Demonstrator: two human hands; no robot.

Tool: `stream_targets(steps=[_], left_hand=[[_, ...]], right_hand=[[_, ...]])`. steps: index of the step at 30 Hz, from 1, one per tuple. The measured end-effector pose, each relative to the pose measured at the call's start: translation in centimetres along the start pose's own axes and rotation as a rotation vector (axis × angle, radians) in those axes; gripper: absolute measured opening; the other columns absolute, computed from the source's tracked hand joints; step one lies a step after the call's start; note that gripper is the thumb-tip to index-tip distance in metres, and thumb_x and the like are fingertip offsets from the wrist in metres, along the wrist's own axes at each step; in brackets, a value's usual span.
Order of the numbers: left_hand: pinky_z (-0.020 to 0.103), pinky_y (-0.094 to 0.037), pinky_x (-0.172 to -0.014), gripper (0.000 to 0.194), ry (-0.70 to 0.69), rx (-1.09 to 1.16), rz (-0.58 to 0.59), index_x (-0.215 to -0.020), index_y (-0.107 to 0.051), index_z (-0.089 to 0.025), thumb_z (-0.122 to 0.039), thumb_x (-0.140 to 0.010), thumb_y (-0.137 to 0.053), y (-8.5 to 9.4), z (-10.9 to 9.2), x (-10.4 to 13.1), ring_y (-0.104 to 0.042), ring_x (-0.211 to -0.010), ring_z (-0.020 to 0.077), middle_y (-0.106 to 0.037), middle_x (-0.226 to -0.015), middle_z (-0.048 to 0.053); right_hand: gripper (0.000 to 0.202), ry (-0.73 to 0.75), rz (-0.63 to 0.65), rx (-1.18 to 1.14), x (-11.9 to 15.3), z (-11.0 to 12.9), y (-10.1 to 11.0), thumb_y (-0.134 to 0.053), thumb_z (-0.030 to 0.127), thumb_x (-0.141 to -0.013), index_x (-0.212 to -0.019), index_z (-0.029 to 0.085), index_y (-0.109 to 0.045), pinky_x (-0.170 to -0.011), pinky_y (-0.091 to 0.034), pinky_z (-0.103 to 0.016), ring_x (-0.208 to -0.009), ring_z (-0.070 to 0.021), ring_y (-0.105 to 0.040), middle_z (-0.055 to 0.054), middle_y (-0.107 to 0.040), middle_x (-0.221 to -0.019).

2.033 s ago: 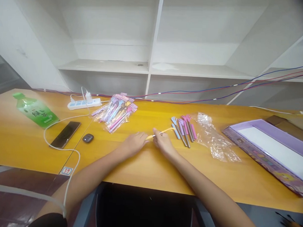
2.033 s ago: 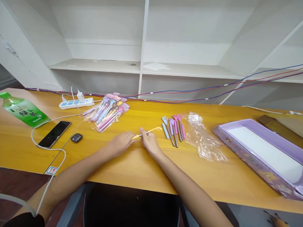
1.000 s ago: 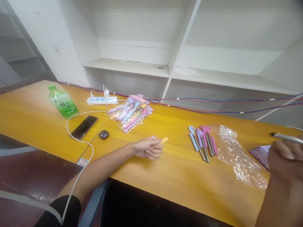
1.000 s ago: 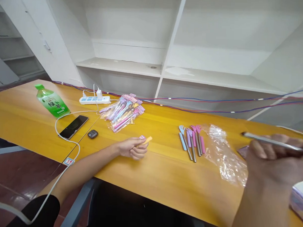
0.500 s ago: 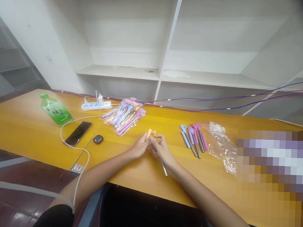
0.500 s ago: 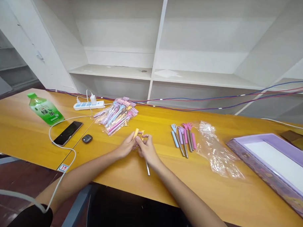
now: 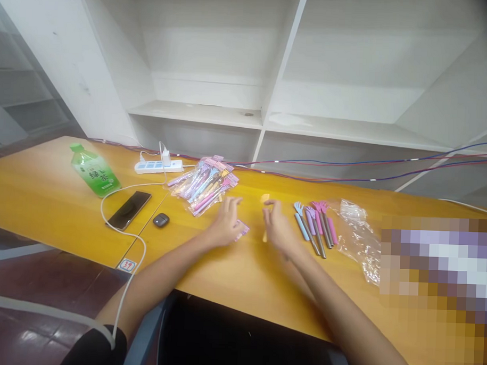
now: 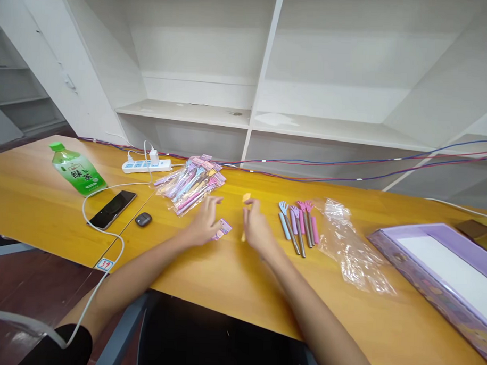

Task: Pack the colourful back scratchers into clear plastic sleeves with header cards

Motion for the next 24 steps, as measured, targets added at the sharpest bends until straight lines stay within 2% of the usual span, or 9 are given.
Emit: stream_targets(steps=[1,3,5,6,8,11,14,18,24], left_hand=[[0.055,-0.039,-0.115,0.059,0.054,-0.118,-0.065,-0.144,-0.047,-0.016,-0.015,-0.085,-0.054,1.1,1.0,-0.5,-0.045,-0.130,0.0343,-0.052,-0.132,0.016],[0.056,-0.040,-0.110,0.047,0.187,-0.331,-0.152,-0.136,-0.055,-0.015,-0.013,-0.090,-0.050,3.0,3.1,-1.3,-0.045,-0.127,0.0375,-0.055,-0.133,0.018],[0.057,-0.042,-0.104,0.040,0.259,-0.477,-0.129,-0.133,-0.059,-0.016,-0.016,-0.095,-0.047,4.0,4.8,-1.7,-0.046,-0.124,0.0400,-0.057,-0.133,0.019],[0.056,-0.043,-0.102,0.038,0.278,-0.525,-0.102,-0.131,-0.061,-0.016,-0.016,-0.096,-0.047,4.2,5.5,-1.7,-0.046,-0.123,0.0404,-0.058,-0.133,0.019],[0.055,-0.043,-0.100,0.037,0.291,-0.582,-0.051,-0.131,-0.061,-0.017,-0.017,-0.098,-0.047,4.1,6.4,-1.7,-0.047,-0.123,0.0401,-0.060,-0.132,0.019],[0.051,-0.043,-0.101,0.041,0.304,-0.616,-0.035,-0.137,-0.058,-0.017,-0.016,-0.097,-0.049,3.8,7.2,-1.6,-0.049,-0.124,0.0374,-0.059,-0.132,0.020],[0.045,-0.044,-0.101,0.042,0.321,-0.616,-0.036,-0.138,-0.056,-0.015,-0.017,-0.096,-0.053,3.9,7.8,-1.8,-0.053,-0.122,0.0344,-0.059,-0.130,0.020],[0.042,-0.045,-0.101,0.042,0.330,-0.562,-0.044,-0.133,-0.058,-0.012,-0.018,-0.092,-0.060,4.2,8.5,-2.1,-0.057,-0.118,0.0326,-0.061,-0.126,0.019],[0.043,-0.048,-0.093,0.021,0.358,-0.500,-0.133,-0.109,-0.070,-0.015,-0.021,-0.090,-0.062,4.5,8.9,-2.2,-0.058,-0.112,0.0343,-0.072,-0.105,0.016]], right_hand=[[0.039,-0.010,-0.007,0.125,-0.8,-0.8,1.4,-0.048,0.043,-0.102,-0.132,0.017,-0.047,-0.057,-0.037,-0.029,-0.047,-0.0178,-0.047,0.005,-0.050,-0.058],[0.045,-0.043,0.020,0.399,-2.2,-2.6,3.5,-0.043,0.034,-0.104,-0.141,0.009,-0.044,-0.059,-0.037,-0.031,-0.047,-0.0193,-0.048,0.003,-0.051,-0.057],[0.049,-0.049,0.039,0.634,-2.9,-4.1,4.6,-0.039,0.028,-0.104,-0.148,0.007,-0.041,-0.064,-0.041,-0.033,-0.058,-0.0231,-0.058,-0.007,-0.061,-0.070],[0.050,-0.034,0.035,0.732,-2.9,-4.6,4.8,-0.040,0.026,-0.103,-0.150,0.008,-0.041,-0.067,-0.043,-0.035,-0.068,-0.0257,-0.063,-0.014,-0.066,-0.084],[0.051,0.021,0.002,0.888,-2.7,-5.0,4.7,-0.041,0.024,-0.102,-0.151,0.012,-0.045,-0.071,-0.046,-0.037,-0.088,-0.0302,-0.066,-0.024,-0.064,-0.112],[0.048,0.096,-0.069,1.022,-2.2,-5.0,4.3,-0.043,0.019,-0.099,-0.145,0.015,-0.055,-0.073,-0.046,-0.037,-0.102,-0.0327,-0.061,-0.026,-0.056,-0.125],[0.043,0.160,-0.177,1.023,-2.2,-4.4,4.7,-0.042,0.015,-0.098,-0.136,0.014,-0.063,-0.073,-0.045,-0.035,-0.104,-0.0310,-0.057,-0.023,-0.055,-0.123],[0.034,0.227,-0.272,0.868,-2.2,-3.1,5.1,-0.044,0.022,-0.100,-0.118,0.015,-0.071,-0.070,-0.042,-0.034,-0.100,-0.0274,-0.057,-0.018,-0.057,-0.122],[0.028,0.293,-0.229,0.670,-0.9,-1.2,3.4,-0.046,0.026,-0.100,-0.105,0.017,-0.072,-0.072,-0.044,-0.035,-0.099,-0.0270,-0.060,-0.016,-0.062,-0.115]])
Point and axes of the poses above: each hand's wrist, its own x-axis away from the middle knuckle, its own y-axis out of the back of the hand, z = x × y, the point moved 4 cm from there along -x, towards the middle knuckle
